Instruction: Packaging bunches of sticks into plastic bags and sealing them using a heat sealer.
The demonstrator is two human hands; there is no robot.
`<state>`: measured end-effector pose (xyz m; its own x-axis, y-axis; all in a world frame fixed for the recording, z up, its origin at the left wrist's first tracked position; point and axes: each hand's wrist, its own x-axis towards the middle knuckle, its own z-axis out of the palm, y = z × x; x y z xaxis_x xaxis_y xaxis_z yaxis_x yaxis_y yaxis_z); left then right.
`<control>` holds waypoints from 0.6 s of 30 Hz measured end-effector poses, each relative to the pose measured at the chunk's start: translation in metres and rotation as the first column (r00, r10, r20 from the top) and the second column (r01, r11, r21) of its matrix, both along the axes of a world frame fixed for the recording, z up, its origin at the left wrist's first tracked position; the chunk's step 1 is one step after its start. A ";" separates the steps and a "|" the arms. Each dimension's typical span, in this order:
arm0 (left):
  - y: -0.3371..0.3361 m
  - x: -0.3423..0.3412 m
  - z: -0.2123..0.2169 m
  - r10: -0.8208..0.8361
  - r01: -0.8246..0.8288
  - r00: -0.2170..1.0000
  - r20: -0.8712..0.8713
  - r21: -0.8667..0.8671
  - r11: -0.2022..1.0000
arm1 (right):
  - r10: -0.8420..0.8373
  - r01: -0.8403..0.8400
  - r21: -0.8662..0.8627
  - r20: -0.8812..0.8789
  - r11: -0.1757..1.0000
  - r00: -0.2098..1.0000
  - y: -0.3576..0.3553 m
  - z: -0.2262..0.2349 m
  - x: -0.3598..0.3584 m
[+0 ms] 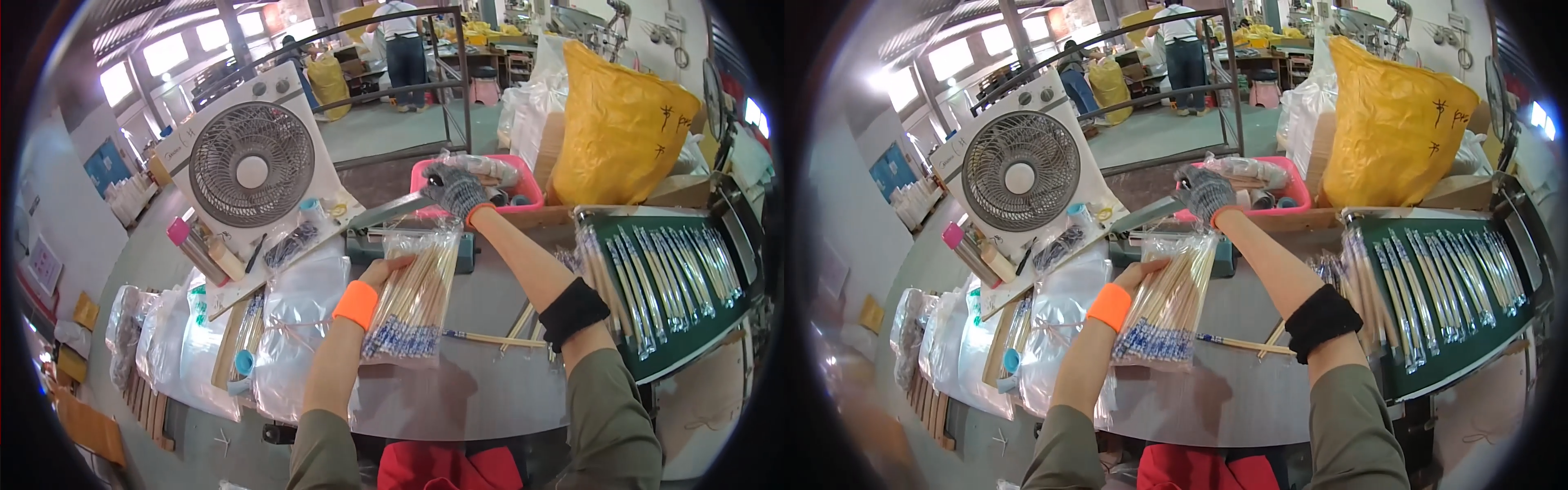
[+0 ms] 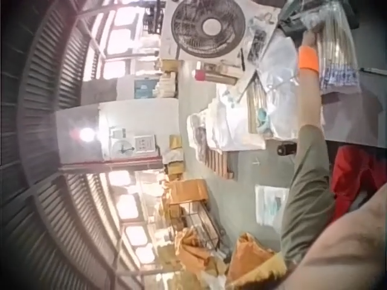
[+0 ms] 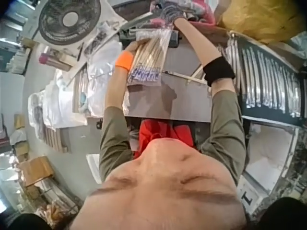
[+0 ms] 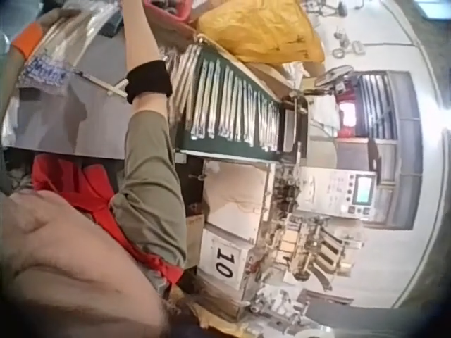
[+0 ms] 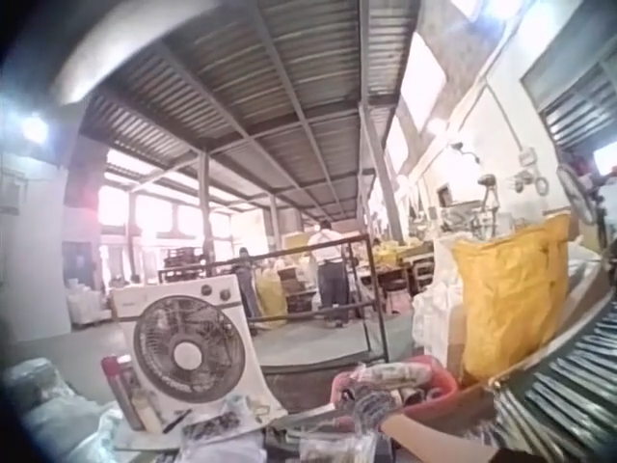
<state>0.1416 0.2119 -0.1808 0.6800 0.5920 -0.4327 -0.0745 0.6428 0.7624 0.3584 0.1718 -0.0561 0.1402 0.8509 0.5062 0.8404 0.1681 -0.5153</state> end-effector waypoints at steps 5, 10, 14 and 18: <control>-0.001 0.025 -0.006 -0.146 0.144 0.988 -0.049 -0.047 0.988 | -0.173 0.118 0.230 0.236 0.966 0.956 -0.020 -0.114 0.058; -0.033 -0.009 0.006 0.288 0.037 0.890 -0.355 0.684 0.729 | -0.029 0.036 0.063 -0.113 0.997 0.993 -0.024 -0.128 0.055; -0.155 -0.110 0.099 0.121 0.322 0.904 -0.410 0.839 0.438 | -0.146 0.148 0.016 -0.114 0.989 0.983 -0.043 -0.141 0.065; -0.353 -0.261 0.174 -0.275 0.831 0.505 -0.818 0.375 0.410 | -0.208 0.215 -0.222 0.057 0.951 0.977 -0.039 -0.119 -0.007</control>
